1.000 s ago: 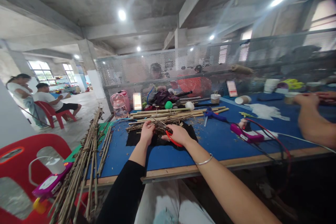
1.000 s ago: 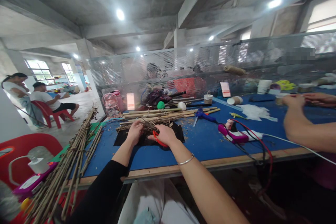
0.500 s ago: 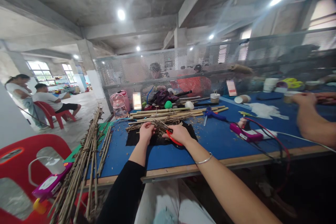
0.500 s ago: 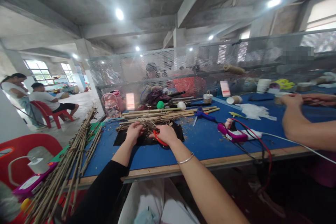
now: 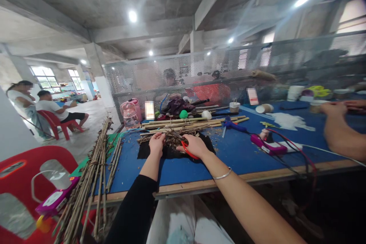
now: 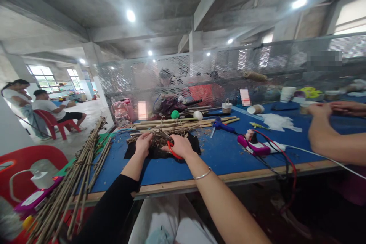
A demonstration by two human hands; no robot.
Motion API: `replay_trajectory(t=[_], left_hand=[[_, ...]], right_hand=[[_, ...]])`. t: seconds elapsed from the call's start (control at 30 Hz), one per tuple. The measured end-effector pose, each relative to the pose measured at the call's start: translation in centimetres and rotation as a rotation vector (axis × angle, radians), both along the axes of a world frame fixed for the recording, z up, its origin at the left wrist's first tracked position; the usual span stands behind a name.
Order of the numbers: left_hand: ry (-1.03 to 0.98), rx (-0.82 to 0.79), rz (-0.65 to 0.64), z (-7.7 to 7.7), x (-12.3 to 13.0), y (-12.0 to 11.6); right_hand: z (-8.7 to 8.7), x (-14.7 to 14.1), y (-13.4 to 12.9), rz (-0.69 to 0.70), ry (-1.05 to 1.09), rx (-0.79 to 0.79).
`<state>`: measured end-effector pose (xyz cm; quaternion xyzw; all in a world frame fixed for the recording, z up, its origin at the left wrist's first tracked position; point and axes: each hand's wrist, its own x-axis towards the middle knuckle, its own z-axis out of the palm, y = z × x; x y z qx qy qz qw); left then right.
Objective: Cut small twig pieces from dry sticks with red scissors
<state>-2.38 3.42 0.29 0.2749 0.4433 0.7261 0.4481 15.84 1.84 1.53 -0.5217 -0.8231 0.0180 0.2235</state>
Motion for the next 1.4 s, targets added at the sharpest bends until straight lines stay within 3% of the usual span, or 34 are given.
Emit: replay_trajectory(t=[0.5, 0.87, 1.2, 1.4], left_hand=[[0.000, 0.043, -0.207, -0.2, 0.6, -0.1], [0.151, -0.021, -0.137, 0.0, 0.6, -0.4], [0.590, -0.112, 0.054, -1.5, -0.5, 0.3], [0.645, -0.087, 0.154, -1.6, -0.8, 0.3]], right_hand=[[0.5, -0.1, -0.4, 0.031, -0.020, 0.050], [0.0, -0.2, 0.1, 0.001, -0.042, 0.033], [0.5, -0.1, -0.6, 0.001, -0.026, 0.101], [0.0, 0.5, 0.3, -0.142, -0.002, 0.051]])
